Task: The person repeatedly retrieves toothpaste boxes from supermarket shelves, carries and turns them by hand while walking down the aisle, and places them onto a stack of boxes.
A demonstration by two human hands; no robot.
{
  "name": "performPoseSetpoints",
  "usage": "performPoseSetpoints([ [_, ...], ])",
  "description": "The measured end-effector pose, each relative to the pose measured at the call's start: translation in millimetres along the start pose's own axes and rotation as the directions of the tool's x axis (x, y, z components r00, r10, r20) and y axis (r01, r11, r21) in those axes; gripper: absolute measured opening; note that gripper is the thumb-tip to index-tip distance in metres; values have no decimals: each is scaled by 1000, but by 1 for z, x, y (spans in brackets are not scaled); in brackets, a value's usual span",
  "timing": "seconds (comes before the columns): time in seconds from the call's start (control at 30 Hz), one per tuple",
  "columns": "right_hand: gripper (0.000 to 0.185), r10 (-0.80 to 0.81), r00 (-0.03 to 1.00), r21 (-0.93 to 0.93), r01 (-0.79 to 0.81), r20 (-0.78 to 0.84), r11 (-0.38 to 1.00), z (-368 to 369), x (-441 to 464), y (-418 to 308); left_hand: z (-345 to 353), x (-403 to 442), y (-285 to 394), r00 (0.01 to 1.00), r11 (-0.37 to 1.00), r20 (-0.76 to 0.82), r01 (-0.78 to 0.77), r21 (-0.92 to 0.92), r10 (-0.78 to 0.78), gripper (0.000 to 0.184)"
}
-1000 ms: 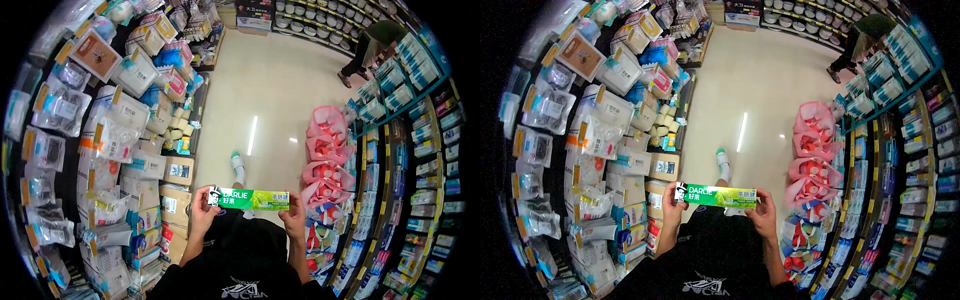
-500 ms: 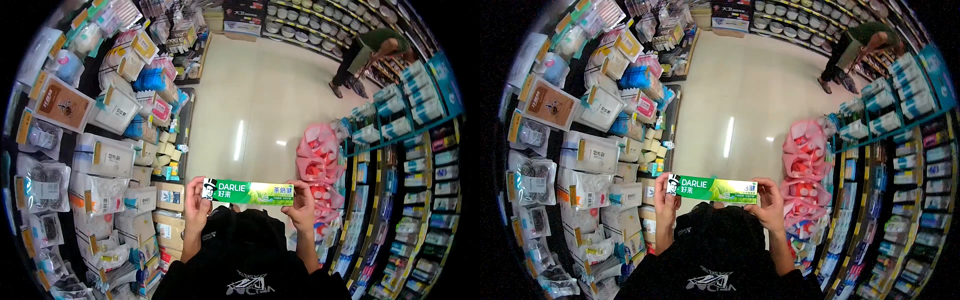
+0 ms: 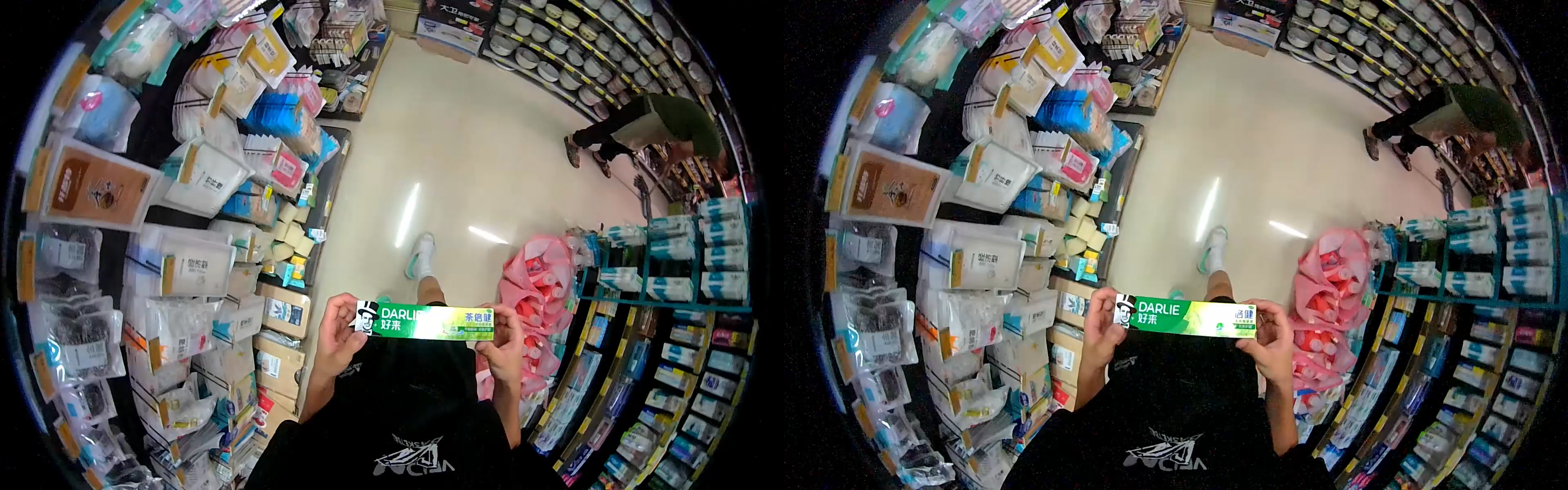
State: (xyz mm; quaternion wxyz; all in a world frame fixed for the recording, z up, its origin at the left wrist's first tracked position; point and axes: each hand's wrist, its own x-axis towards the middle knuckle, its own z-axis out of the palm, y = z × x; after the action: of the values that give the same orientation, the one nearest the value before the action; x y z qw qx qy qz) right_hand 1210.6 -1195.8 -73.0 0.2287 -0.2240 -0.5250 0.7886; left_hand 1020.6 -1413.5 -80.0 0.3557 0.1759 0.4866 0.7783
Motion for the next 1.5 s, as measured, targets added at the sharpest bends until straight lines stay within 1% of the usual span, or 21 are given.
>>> performPoseSetpoints([
  [0.13,63,-2,999,34,0,33,999,-5,68,-6,-2,56,6,1000,1000,2,11,15,-11,50],
  [0.23,64,-33,998,49,30,58,998,-15,131,-8,1,111,15,1000,996,-1,-21,82,21,50],
  [0.27,64,-41,997,67,37,65,997,-17,152,-10,2,131,20,1000,996,6,-19,85,18,50],
  [0.33,64,-64,995,107,55,79,993,-21,197,-15,11,171,28,999,999,-44,-27,33,28,51],
  [0.4,62,-116,988,127,103,104,987,-24,238,-29,20,208,36,998,1000,-60,-21,12,21,53],
  [0.5,62,-208,973,137,193,103,972,-34,286,-53,34,266,47,996,990,3,-89,111,89,57],
  [0.53,62,-246,963,128,232,107,964,-40,301,-59,37,281,49,999,995,24,-34,91,32,59],
  [0.57,63,-284,952,117,271,114,955,-45,314,-64,43,297,50,999,997,29,-39,67,37,60],
  [0.63,64,-262,960,129,250,94,960,-50,339,-68,46,330,51,995,991,60,-89,98,83,59],
  [0.7,64,-214,975,142,203,64,969,-55,359,-80,54,353,54,996,994,70,-66,86,60,57],
  [0.87,68,-227,971,42,225,74,974,-74,406,-86,50,413,49,989,998,149,-35,54,26,56],
  [0.97,69,-151,988,51,150,31,987,-80,440,-88,44,456,43,987,999,161,13,45,-20,56],
  [1.03,69,-161,987,59,161,-12,985,-82,466,-91,41,490,41,984,999,174,35,19,-37,57],
  [1.1,69,-179,982,66,182,-53,981,-82,493,-95,38,525,39,978,998,202,41,44,-49,60],
  [1.17,68,-185,979,77,192,-90,978,-79,529,-102,33,566,46,967,996,243,56,76,-73,61],
  [1.2,66,-194,977,75,201,-90,977,-73,550,-108,32,587,51,968,997,243,60,47,-70,61],
  [1.3,66,-128,981,90,142,-146,986,-59,605,-124,25,644,69,962,998,269,61,-18,-54,59],
  [1.33,65,-146,981,56,154,-129,986,-54,625,-126,21,663,74,962,999,272,27,-35,-16,58],
  [1.43,63,-145,984,48,151,-107,987,-39,686,-127,-3,717,88,968,996,233,94,-5,-90,59],
  [1.47,62,-142,984,79,151,-109,985,-31,703,-128,-7,731,95,972,994,214,108,-21,-102,60],
  [1.5,62,-131,983,89,143,-128,986,-24,720,-125,-14,746,101,970,994,223,93,49,-101,60],
])
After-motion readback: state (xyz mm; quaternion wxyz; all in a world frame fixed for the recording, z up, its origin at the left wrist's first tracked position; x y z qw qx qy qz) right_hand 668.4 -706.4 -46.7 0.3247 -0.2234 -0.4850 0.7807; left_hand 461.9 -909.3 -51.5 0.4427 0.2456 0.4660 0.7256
